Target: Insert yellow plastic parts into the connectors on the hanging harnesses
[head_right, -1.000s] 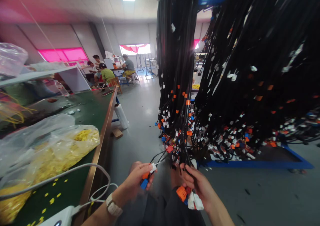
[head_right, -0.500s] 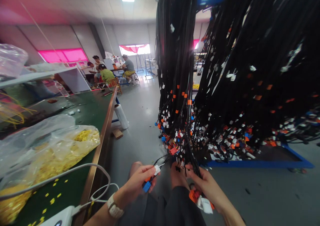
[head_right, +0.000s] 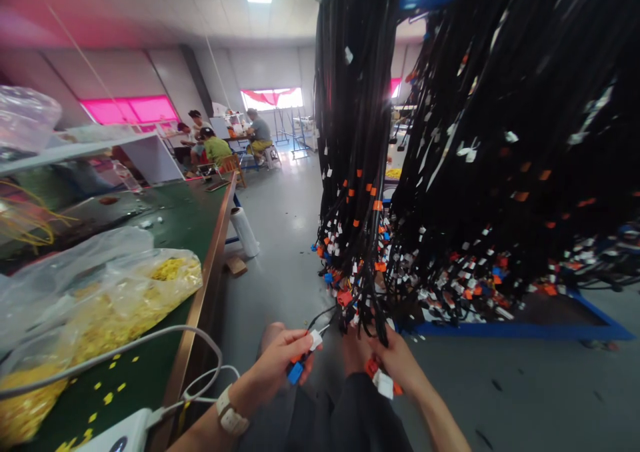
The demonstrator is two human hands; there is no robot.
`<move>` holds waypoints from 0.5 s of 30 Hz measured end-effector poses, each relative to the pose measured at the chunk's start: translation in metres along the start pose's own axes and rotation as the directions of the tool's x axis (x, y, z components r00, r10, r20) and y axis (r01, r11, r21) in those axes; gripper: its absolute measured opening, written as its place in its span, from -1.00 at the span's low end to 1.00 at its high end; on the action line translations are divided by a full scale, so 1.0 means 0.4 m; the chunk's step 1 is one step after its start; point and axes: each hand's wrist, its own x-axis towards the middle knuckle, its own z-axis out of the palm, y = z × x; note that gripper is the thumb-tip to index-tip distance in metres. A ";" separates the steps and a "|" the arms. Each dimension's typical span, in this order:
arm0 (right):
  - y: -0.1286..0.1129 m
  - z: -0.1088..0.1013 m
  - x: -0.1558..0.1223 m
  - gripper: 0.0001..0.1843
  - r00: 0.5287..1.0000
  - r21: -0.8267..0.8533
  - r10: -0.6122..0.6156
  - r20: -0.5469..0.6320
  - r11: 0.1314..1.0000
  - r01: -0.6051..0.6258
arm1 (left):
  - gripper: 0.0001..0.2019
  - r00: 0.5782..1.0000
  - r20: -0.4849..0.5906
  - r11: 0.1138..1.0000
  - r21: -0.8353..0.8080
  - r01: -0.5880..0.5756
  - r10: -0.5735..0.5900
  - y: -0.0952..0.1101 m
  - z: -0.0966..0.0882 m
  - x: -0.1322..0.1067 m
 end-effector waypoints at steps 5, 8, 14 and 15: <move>0.011 0.034 0.034 -0.43 0.997 0.107 0.019 0.080 0.994 -0.028 | -0.63 1.000 -0.005 1.000 -0.006 0.003 -0.003 0.003 0.004 -0.002; 0.024 0.065 0.067 -0.45 0.995 0.161 -0.009 0.095 0.987 -0.006 | -0.63 1.000 -0.015 0.999 -0.032 -0.004 0.003 0.002 0.001 0.000; 0.037 0.133 0.139 -0.64 0.990 0.285 -0.038 0.136 0.959 -0.002 | -0.65 0.999 -0.003 0.998 -0.061 -0.033 0.033 -0.003 0.001 -0.001; 0.036 0.144 0.149 -0.67 0.989 0.287 -0.041 0.144 0.958 -0.002 | -0.65 0.999 0.005 0.998 -0.061 -0.031 0.032 -0.003 0.003 -0.003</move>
